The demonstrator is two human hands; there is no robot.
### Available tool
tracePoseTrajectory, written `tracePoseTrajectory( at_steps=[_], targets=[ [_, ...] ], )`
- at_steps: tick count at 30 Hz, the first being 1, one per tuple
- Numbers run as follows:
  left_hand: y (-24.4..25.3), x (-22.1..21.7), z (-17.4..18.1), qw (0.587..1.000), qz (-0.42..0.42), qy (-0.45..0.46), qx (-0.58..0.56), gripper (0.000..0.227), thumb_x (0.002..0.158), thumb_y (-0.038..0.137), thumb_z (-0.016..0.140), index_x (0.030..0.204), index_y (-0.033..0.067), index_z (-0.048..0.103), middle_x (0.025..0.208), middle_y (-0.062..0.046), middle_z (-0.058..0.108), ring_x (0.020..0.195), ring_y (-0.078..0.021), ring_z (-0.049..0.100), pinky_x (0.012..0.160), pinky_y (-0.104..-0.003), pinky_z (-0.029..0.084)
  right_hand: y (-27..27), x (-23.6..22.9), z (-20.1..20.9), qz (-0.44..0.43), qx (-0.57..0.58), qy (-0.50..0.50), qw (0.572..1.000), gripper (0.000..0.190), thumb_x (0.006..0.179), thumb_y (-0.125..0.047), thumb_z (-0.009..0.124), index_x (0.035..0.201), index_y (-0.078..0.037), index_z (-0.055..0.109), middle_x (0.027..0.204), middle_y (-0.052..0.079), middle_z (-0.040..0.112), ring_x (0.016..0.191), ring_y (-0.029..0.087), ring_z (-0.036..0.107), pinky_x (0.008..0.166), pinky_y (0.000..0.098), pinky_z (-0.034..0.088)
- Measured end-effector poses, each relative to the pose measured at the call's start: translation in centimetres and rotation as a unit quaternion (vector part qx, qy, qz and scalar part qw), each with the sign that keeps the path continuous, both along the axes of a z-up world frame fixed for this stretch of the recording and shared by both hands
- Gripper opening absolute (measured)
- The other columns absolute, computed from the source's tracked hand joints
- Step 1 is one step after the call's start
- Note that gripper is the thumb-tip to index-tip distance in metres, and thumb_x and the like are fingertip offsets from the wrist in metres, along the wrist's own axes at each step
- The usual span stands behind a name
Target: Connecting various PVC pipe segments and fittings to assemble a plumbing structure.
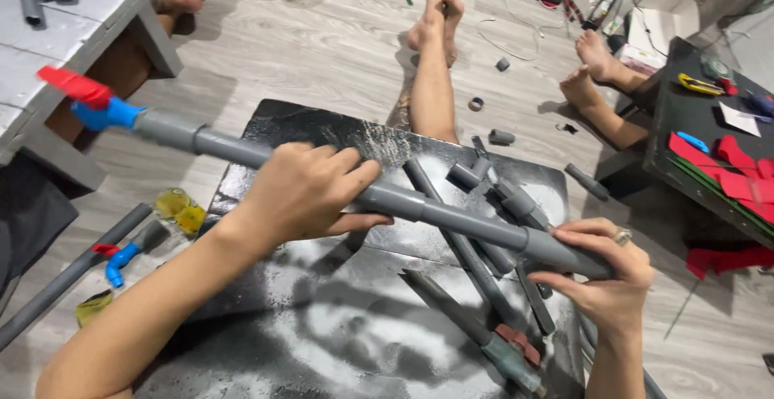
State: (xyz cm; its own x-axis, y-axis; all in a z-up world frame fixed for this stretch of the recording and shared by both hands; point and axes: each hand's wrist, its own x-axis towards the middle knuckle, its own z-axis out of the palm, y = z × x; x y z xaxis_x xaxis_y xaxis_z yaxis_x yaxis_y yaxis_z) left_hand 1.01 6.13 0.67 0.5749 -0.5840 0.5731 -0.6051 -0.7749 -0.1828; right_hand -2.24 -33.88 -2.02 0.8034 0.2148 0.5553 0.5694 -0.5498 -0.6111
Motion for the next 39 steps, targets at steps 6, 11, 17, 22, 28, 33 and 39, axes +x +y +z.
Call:
tracePoseTrajectory(
  at_steps=[6, 11, 17, 22, 28, 33, 39],
  targets=[
    [0.1, 0.0, -2.2, 0.997, 0.012, -0.076, 0.009, 0.068, 0.086, 0.085, 0.055, 0.086, 0.0169, 0.06, 0.061, 0.001, 0.054, 0.048, -0.0183, 0.064, 0.052, -0.029, 0.053, -1.2, 1.1, -1.8, 0.064, 0.133, 0.117, 0.982, 0.089, 0.045, -0.005, 0.099, 0.127, 0.001, 0.067, 0.092, 0.022, 0.078, 0.087, 0.021, 0.075, 0.081, 0.037, 0.06],
    [-0.2, -0.3, -2.4, 0.998, 0.019, -0.063, 0.013, 0.068, 0.085, 0.086, 0.055, 0.083, 0.0183, 0.059, 0.061, 0.001, 0.056, 0.049, -0.018, 0.065, 0.052, -0.028, 0.054, -1.1, 0.9, -0.8, 0.099, 0.137, 0.136, 0.976, 0.063, 0.053, -0.001, 0.095, 0.112, 0.002, 0.075, 0.093, 0.022, 0.079, 0.09, 0.02, 0.073, 0.078, 0.0374, 0.06],
    [0.1, -0.4, -2.7, 0.999, 0.023, -0.045, -0.001, 0.069, 0.081, 0.088, 0.06, 0.077, 0.0189, 0.059, 0.059, 0.002, 0.06, 0.048, -0.0171, 0.066, 0.052, -0.028, 0.054, -1.0, 1.0, -0.9, 0.164, 0.103, 0.048, 0.98, 0.046, 0.06, -0.002, 0.093, 0.103, 0.004, 0.078, 0.089, 0.022, 0.08, 0.083, 0.027, 0.079, 0.075, 0.0388, 0.062],
    [0.0, -0.8, -2.8, 0.997, 0.039, -0.062, 0.0, 0.07, 0.083, 0.088, 0.058, 0.077, 0.0188, 0.059, 0.06, 0.002, 0.058, 0.05, -0.0165, 0.066, 0.054, -0.028, 0.054, -1.3, 1.3, -1.3, 0.169, 0.097, 0.036, 0.98, 0.045, 0.061, -0.001, 0.092, 0.103, 0.004, 0.077, 0.09, 0.023, 0.08, 0.085, 0.031, 0.08, 0.078, 0.042, 0.061],
    [0.8, -1.3, -0.8, 0.998, 0.052, 0.018, 0.037, 0.07, 0.093, 0.084, 0.057, 0.072, 0.0167, 0.06, 0.059, 0.004, 0.059, 0.041, -0.0091, 0.052, 0.049, -0.024, 0.039, -1.0, 0.8, -1.1, 0.111, 0.104, 0.092, 0.984, 0.06, 0.046, -0.002, 0.091, 0.104, -0.003, 0.074, 0.101, 0.019, 0.079, 0.078, 0.02, 0.078, 0.073, 0.0258, 0.065],
    [3.5, -2.5, 2.1, 0.941, 0.236, -0.042, 0.237, 0.08, 0.077, 0.095, 0.043, 0.124, 0.033, 0.063, 0.099, 0.017, 0.076, 0.089, -0.0004, 0.074, 0.13, -0.039, 0.036, -4.9, 1.0, -3.1, 0.178, 0.32, 0.045, 0.929, 0.058, 0.064, -0.011, 0.09, 0.108, -0.014, 0.054, 0.107, 0.024, 0.073, 0.093, 0.027, 0.076, 0.082, 0.0336, 0.064],
    [11.5, -1.0, -6.1, 0.983, 0.142, 0.086, -0.073, 0.096, 0.04, 0.005, 0.092, 0.132, -0.0079, 0.07, 0.156, -0.036, 0.047, 0.156, -0.0502, 0.038, 0.133, -0.061, 0.037, -4.2, 0.5, -2.6, 0.138, 0.335, 0.019, 0.932, 0.051, 0.068, -0.02, 0.085, 0.108, -0.017, 0.053, 0.101, 0.015, 0.073, 0.092, 0.024, 0.074, 0.083, 0.0327, 0.062]
  ],
)
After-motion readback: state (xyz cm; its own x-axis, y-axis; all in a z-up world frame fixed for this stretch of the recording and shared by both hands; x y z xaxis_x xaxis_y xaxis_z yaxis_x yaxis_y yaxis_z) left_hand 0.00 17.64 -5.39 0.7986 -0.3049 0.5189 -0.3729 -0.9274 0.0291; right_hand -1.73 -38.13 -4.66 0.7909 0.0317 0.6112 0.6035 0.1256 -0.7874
